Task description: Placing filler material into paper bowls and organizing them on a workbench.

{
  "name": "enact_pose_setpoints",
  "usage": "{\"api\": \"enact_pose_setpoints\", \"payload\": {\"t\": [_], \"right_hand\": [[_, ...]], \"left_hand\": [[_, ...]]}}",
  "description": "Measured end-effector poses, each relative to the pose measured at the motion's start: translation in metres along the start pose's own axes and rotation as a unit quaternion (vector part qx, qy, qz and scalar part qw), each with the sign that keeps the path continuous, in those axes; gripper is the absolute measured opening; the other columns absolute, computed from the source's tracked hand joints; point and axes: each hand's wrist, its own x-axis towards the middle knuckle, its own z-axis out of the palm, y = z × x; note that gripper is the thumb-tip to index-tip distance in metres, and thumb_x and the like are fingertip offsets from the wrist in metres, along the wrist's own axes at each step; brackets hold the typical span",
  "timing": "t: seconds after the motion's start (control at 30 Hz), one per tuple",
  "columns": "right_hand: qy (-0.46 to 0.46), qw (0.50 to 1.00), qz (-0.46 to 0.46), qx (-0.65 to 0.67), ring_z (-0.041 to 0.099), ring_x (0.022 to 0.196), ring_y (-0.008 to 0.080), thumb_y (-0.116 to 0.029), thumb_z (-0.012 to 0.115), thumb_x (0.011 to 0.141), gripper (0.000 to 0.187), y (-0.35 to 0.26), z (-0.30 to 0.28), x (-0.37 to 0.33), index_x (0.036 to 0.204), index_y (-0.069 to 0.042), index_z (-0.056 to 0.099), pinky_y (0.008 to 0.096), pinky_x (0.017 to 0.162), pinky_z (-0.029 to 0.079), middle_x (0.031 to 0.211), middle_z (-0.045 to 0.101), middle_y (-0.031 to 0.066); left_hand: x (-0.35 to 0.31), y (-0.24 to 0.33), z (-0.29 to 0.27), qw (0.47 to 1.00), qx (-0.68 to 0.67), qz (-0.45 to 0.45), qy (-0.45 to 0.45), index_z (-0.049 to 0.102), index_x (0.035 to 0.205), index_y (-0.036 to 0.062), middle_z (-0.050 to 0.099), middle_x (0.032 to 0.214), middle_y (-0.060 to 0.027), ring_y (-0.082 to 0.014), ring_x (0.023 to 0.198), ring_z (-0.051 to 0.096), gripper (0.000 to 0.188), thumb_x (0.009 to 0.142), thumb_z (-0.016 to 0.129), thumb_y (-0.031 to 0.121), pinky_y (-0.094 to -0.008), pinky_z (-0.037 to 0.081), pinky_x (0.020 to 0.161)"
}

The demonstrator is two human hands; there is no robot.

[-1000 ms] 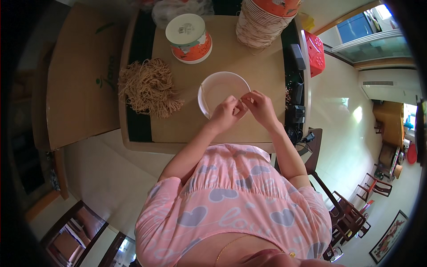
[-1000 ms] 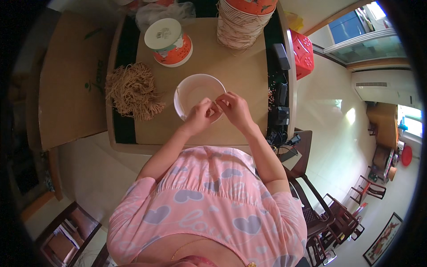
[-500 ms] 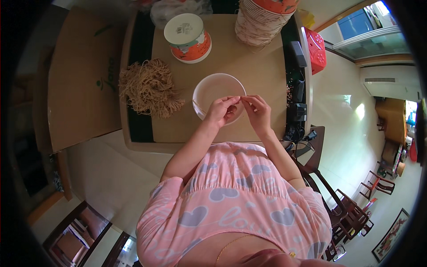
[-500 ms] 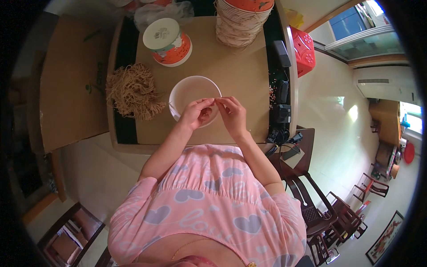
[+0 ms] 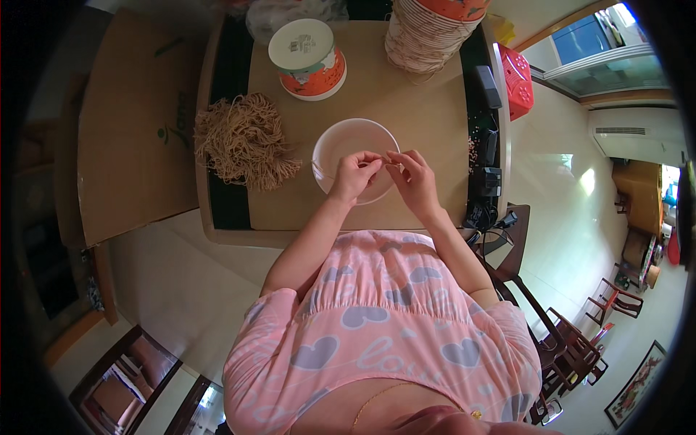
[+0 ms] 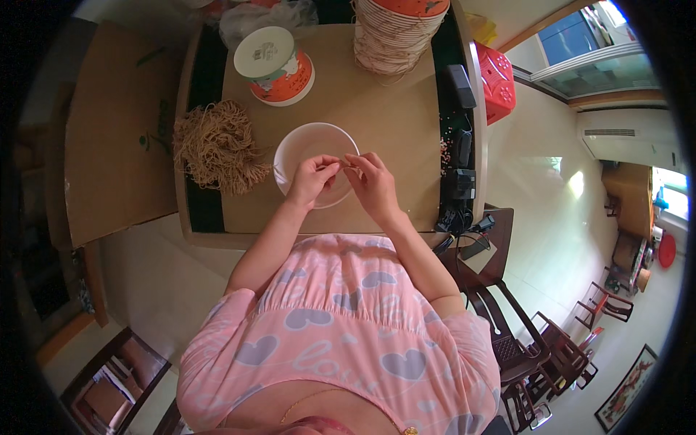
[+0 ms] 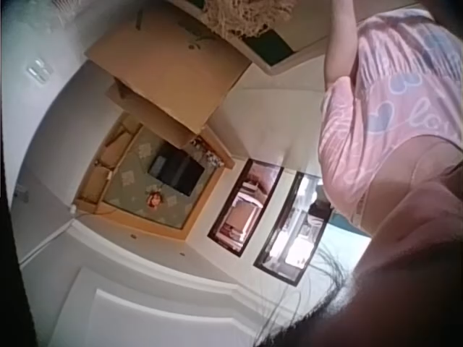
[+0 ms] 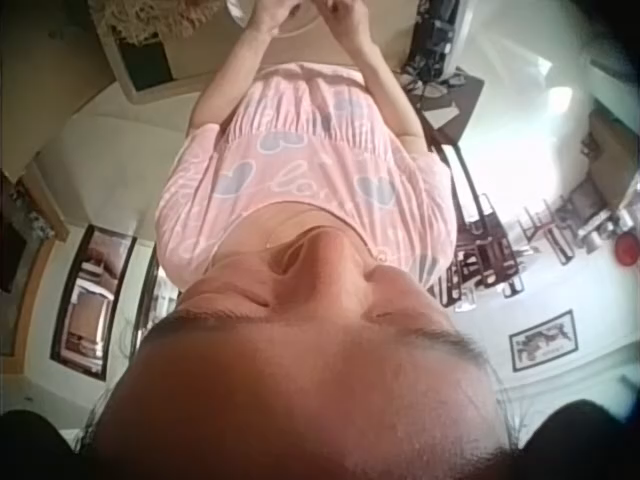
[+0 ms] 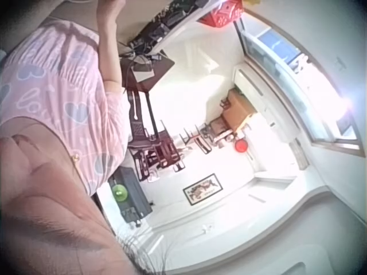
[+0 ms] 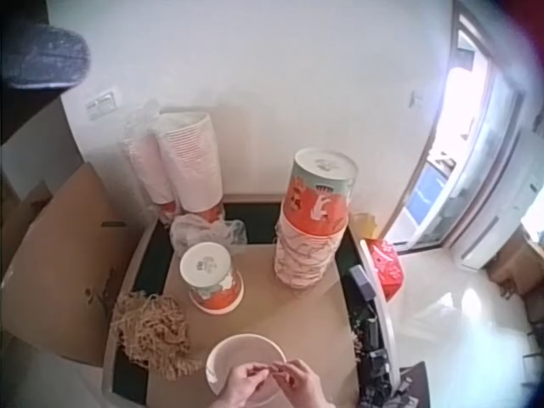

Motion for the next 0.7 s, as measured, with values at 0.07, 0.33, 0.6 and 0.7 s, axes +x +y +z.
{"api": "enact_pose_setpoints", "payload": {"t": [0.07, 0.33, 0.6, 0.7], "right_hand": [[-0.014, 1.0, -0.026, -0.004, 0.058, 0.059, 0.0208, -0.011, 0.067, 0.082, 0.015, 0.001, -0.001, 0.003, 0.096, -0.006, 0.065, 0.0307, 0.055, 0.048, 0.087, 0.061, 0.0091], [-0.026, 1.0, -0.013, -0.008, 0.058, 0.06, 0.0208, -0.009, 0.066, 0.081, 0.008, 0.002, -0.002, 0.007, 0.086, -0.004, 0.062, 0.0312, 0.055, 0.047, 0.082, 0.059, 0.0092], [-0.021, 0.999, -0.023, -0.019, 0.058, 0.06, 0.0219, -0.01, 0.066, 0.081, 0.008, 0.003, 0.0, 0.008, 0.086, -0.004, 0.062, 0.0316, 0.055, 0.047, 0.081, 0.058, 0.0092], [-0.014, 1.0, -0.021, -0.018, 0.058, 0.06, 0.0223, -0.01, 0.066, 0.081, 0.009, 0.003, 0.0, 0.008, 0.086, -0.004, 0.061, 0.0322, 0.055, 0.047, 0.081, 0.058, 0.0093]], "left_hand": [[-0.003, 0.003, 0.001, 0.997, 0.069, 0.047, -0.002, 0.065, 0.094, 0.0052, 0.057, 0.07, 0.005, -0.0018, 0.058, 0.049, 0.009, 0.09, 0.06, 0.011, -0.0156, 0.036, 0.048], [-0.011, 0.013, 0.004, 0.998, 0.052, 0.034, 0.011, 0.067, 0.099, 0.0056, 0.066, 0.082, 0.0006, -0.001, 0.059, 0.049, 0.012, 0.091, 0.059, 0.011, -0.0155, 0.036, 0.048], [-0.008, 0.008, 0.006, 0.969, 0.192, 0.152, 0.035, 0.067, 0.099, 0.0018, 0.068, 0.081, -0.002, -0.0036, 0.061, 0.055, 0.014, 0.092, 0.057, 0.009, -0.0187, 0.044, 0.053], [-0.008, 0.009, 0.003, 0.984, 0.108, 0.13, 0.05, 0.066, 0.093, 0.0005, 0.067, 0.078, -0.002, -0.0039, 0.063, 0.056, 0.01, 0.09, 0.059, 0.007, -0.0194, 0.045, 0.055]]}}
